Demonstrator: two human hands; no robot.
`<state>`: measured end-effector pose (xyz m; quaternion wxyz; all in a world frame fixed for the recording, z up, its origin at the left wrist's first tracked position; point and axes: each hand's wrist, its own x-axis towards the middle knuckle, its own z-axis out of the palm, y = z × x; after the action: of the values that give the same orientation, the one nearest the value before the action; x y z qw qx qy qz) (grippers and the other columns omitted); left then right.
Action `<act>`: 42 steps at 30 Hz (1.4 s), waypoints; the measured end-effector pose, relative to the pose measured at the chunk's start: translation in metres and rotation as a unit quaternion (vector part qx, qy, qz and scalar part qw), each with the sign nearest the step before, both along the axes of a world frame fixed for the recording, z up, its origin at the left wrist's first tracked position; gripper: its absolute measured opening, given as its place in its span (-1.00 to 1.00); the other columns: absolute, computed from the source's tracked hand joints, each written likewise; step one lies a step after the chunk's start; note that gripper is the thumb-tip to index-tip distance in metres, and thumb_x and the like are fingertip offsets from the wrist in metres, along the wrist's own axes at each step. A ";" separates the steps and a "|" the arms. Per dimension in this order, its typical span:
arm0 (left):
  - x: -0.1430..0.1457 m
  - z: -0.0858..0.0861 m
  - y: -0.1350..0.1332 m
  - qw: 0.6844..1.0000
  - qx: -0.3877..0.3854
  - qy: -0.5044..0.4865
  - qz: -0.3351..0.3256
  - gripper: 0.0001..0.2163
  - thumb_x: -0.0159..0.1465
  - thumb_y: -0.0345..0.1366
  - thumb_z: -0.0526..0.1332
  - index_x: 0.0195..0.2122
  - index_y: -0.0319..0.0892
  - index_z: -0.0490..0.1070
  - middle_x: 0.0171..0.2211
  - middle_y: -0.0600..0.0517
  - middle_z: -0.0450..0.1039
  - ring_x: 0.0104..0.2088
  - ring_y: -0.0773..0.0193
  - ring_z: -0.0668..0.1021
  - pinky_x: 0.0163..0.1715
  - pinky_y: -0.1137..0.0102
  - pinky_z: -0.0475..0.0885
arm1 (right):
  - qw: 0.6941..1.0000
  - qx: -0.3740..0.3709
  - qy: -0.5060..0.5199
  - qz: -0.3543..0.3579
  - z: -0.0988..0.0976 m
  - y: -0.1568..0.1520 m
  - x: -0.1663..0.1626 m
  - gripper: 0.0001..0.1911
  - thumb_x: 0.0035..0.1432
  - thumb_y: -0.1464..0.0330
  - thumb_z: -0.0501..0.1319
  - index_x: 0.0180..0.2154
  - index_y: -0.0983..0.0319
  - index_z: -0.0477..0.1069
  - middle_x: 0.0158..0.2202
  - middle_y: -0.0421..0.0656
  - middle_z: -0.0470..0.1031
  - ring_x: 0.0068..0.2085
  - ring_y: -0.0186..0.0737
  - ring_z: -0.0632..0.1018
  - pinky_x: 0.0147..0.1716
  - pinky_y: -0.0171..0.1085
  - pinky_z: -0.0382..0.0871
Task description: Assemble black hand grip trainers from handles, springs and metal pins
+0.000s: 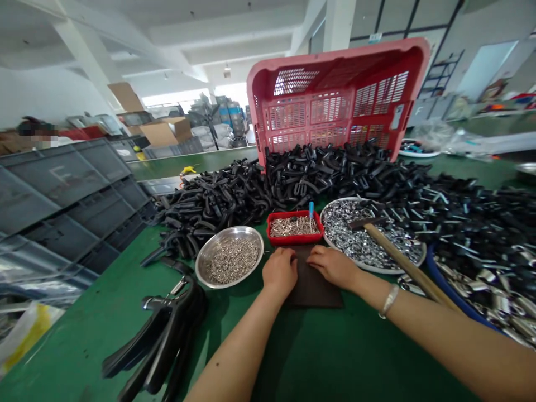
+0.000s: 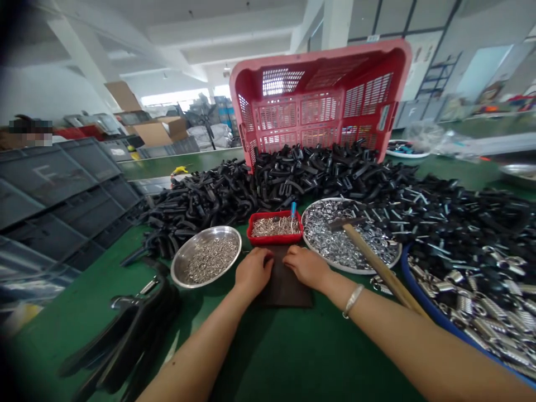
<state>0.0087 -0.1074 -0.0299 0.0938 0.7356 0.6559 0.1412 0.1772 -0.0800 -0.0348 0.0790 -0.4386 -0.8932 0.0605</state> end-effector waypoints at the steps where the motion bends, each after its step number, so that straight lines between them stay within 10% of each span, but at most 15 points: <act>1: -0.001 0.000 -0.002 1.000 0.012 0.007 0.008 -0.83 0.22 -0.29 0.03 -0.21 -0.10 0.34 -0.19 0.01 0.35 -0.18 0.27 0.43 -0.22 0.43 0.31 | 1.000 0.004 -0.008 0.011 0.000 0.001 0.000 -0.73 0.17 0.40 0.00 -0.20 0.19 0.44 -0.20 -0.11 0.40 -0.24 -0.29 0.45 -0.24 -0.33 0.25; 10: 0.003 0.014 -0.024 0.993 -0.055 0.099 -0.029 -0.82 0.20 -0.26 0.03 -0.26 -0.19 0.34 -0.34 -0.04 0.41 -0.35 0.20 0.49 -0.42 0.38 0.35 | 0.982 0.037 -0.168 0.077 0.016 0.007 -0.017 -0.76 0.02 0.55 0.03 -0.25 0.29 0.35 -0.26 -0.05 0.40 -0.34 -0.24 0.47 -0.42 -0.33 0.24; 14: -0.022 0.028 -0.010 0.990 0.039 0.127 0.046 -0.79 0.24 -0.31 -0.03 -0.26 -0.16 0.38 -0.26 -0.06 0.39 -0.23 0.16 0.43 -0.32 0.34 0.32 | 0.988 0.064 -0.142 0.000 0.032 0.039 -0.019 -0.75 0.12 0.47 -0.03 -0.18 0.32 0.32 -0.19 0.02 0.39 -0.29 -0.18 0.48 -0.37 -0.29 0.27; 23: -0.040 0.041 0.029 0.954 0.035 0.299 -0.006 -0.75 0.13 -0.39 0.04 -0.31 -0.13 0.51 -0.19 -0.13 0.37 -0.10 -0.02 0.30 -0.03 -0.22 -0.11 | 0.994 0.064 -0.059 -0.071 0.049 0.057 -0.016 -0.70 0.13 0.42 -0.03 -0.18 0.21 0.40 -0.15 -0.08 0.44 -0.16 -0.19 0.45 -0.20 -0.30 0.26; 33: -0.020 0.020 0.041 0.899 0.034 0.433 -0.050 -0.68 0.19 -0.44 -0.05 -0.21 -0.27 0.48 -0.14 -0.21 0.35 -0.10 -0.02 0.28 -0.02 -0.25 -0.11 | 0.995 0.094 -0.010 -0.036 0.054 0.008 0.064 -0.72 0.14 0.36 -0.01 -0.23 0.20 0.44 -0.28 -0.11 0.48 -0.25 -0.21 0.47 -0.26 -0.27 0.26; 42: -0.014 0.008 0.038 0.896 0.056 0.438 -0.044 -0.64 0.15 -0.50 -0.10 -0.19 -0.36 0.47 -0.09 -0.29 0.31 -0.06 -0.07 0.25 0.03 -0.17 -0.11 | 0.979 0.088 0.102 -0.156 0.054 -0.014 0.150 -0.72 0.10 0.34 0.02 -0.20 0.20 0.43 -0.23 -0.15 0.50 -0.24 -0.27 0.48 -0.22 -0.28 0.33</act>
<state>-0.0057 -0.0698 -0.0220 -0.2388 0.7549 0.5887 -0.1630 0.3275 -0.0942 0.0188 0.2165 -0.5552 -0.8029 0.0129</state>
